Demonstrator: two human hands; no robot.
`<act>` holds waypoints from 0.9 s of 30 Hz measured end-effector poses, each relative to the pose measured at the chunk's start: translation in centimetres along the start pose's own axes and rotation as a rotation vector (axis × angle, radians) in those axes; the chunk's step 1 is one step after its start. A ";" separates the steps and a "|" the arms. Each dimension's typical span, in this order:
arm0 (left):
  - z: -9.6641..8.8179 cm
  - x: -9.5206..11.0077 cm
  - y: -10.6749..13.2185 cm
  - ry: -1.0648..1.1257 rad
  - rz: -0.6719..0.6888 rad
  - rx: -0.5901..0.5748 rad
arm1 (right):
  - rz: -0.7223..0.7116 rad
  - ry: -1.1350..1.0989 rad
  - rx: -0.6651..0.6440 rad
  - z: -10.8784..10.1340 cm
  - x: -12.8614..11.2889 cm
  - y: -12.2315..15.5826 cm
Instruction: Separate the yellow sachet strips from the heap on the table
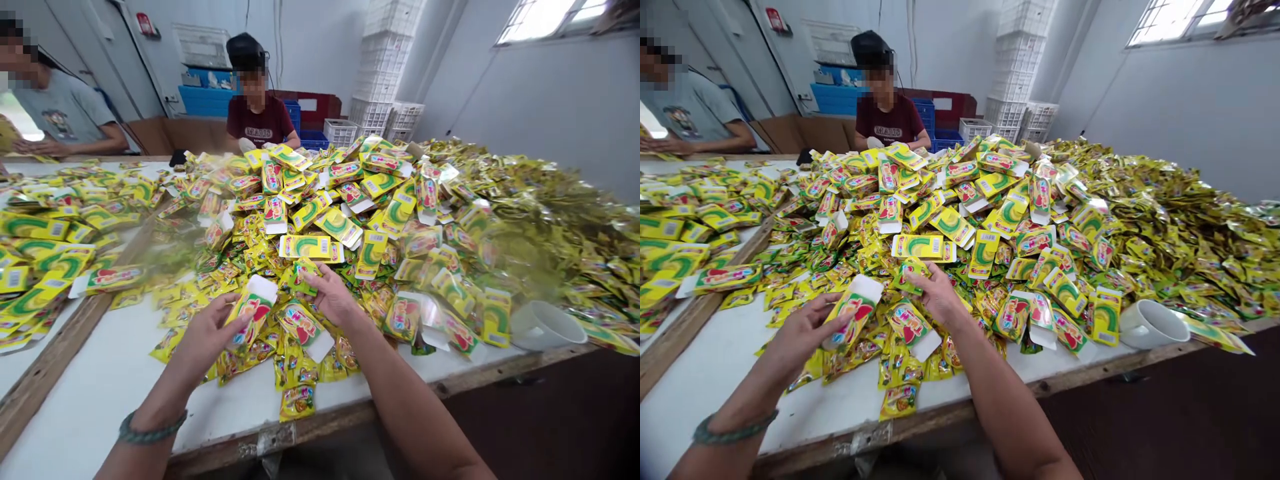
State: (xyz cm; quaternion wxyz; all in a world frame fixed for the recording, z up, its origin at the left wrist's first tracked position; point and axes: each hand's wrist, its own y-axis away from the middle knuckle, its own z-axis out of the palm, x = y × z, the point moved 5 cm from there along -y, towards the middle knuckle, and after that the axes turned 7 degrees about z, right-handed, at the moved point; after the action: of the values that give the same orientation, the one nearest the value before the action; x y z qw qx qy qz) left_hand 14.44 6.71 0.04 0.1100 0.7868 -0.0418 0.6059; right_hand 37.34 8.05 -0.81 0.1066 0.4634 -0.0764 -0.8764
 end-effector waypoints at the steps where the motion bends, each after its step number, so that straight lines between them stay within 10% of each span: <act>1: 0.4 0.2 -0.8 0.006 0.008 0.002 | -0.010 0.034 0.033 0.0 0.0 0.0; 18: 2.7 -1.8 -3.0 0.020 0.143 -0.102 | -0.201 1.049 -0.081 -0.3 -0.9 0.6; 27: 3.7 -1.1 -2.0 0.003 0.061 -0.183 | -0.253 1.020 -0.098 0.2 -1.7 1.1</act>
State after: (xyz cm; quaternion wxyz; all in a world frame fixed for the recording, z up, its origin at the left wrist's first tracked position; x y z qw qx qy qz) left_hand 18.06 7.77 -2.17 0.1628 0.7709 -0.1209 0.6038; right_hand 38.25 7.43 0.85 0.0452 0.8312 0.0827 -0.5479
